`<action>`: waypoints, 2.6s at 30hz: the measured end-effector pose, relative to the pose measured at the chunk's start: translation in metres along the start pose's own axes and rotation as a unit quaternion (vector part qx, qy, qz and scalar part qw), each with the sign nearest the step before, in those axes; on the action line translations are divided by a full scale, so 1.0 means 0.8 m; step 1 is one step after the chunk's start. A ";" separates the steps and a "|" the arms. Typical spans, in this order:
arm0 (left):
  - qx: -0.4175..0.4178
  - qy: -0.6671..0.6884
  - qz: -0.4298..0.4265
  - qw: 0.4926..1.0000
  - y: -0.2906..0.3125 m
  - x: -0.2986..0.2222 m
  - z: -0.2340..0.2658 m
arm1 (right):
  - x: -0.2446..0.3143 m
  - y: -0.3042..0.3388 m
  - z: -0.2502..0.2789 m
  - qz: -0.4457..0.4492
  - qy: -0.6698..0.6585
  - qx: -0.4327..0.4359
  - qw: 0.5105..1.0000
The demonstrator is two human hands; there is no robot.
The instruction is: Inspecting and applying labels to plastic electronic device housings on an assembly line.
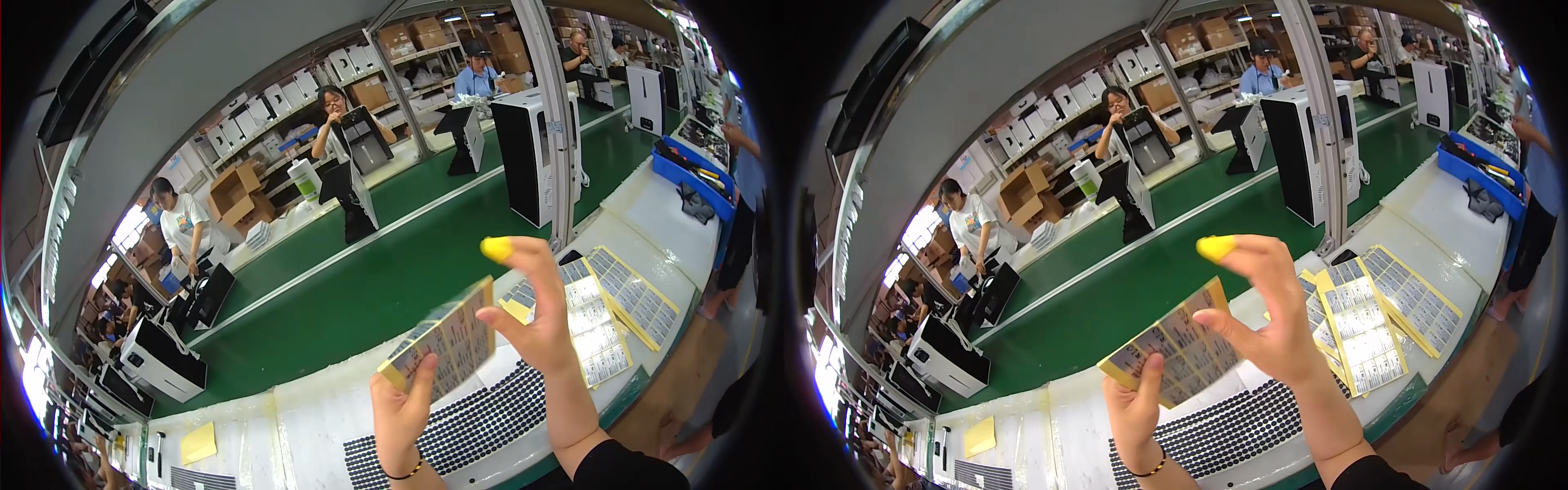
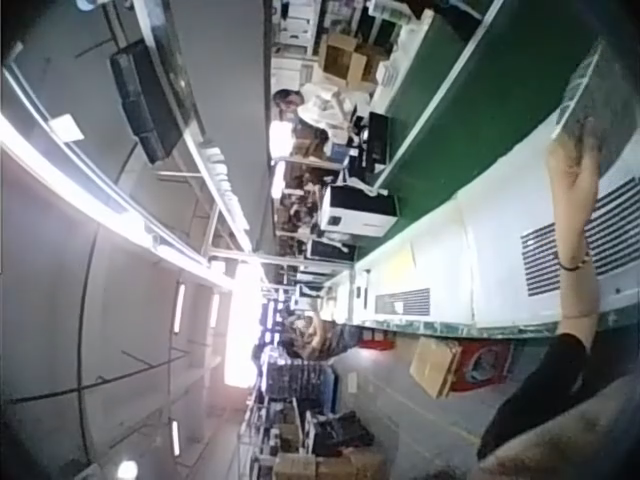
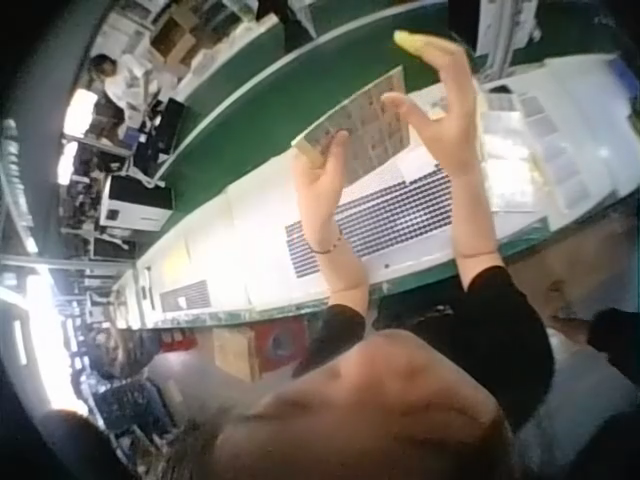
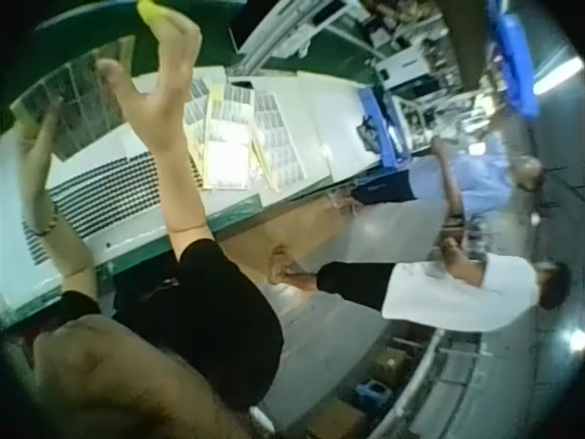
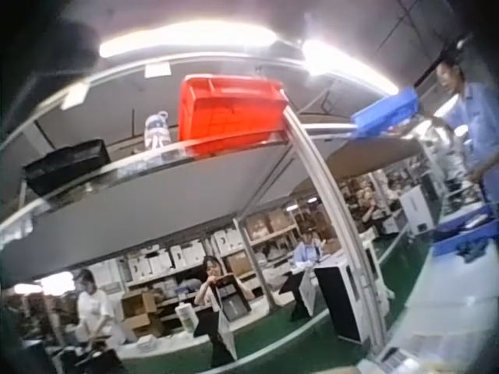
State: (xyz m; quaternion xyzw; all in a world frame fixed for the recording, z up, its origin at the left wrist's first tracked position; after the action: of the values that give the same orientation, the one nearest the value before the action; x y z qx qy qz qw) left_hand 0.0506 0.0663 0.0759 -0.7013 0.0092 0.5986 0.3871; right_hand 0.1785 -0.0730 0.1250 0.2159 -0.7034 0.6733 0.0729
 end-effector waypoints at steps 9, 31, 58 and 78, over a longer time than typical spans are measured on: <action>-0.140 -0.208 -0.321 0.913 0.015 -0.012 -0.023 | -0.005 0.059 -0.062 -0.338 -0.348 0.138 0.864; -0.129 -0.292 -0.324 0.890 0.021 -0.012 -0.023 | -0.011 0.072 -0.077 -0.443 -0.438 0.160 0.766; -0.108 -0.091 -0.239 0.961 0.020 0.003 -0.032 | -0.030 0.065 -0.062 -0.433 -0.421 0.185 0.775; -0.084 -0.063 -0.299 0.948 0.028 0.003 -0.044 | -0.056 0.062 -0.047 -0.436 -0.415 0.131 0.787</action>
State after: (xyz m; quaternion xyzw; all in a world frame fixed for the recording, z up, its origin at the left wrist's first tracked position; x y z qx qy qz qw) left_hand 0.0698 0.0325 0.0616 -0.6626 -0.2757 0.4970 0.4877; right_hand 0.1919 -0.0267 0.0650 0.7661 -0.4015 0.5009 0.0308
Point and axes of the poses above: each hand's wrist, its own y-axis away from the middle knuckle, its own z-axis out of the back of the hand, x = y × z, the point moved 7 cm from there along -y, towards the middle knuckle, and after that the axes turned 12 degrees about -x, right-handed, at the moved point
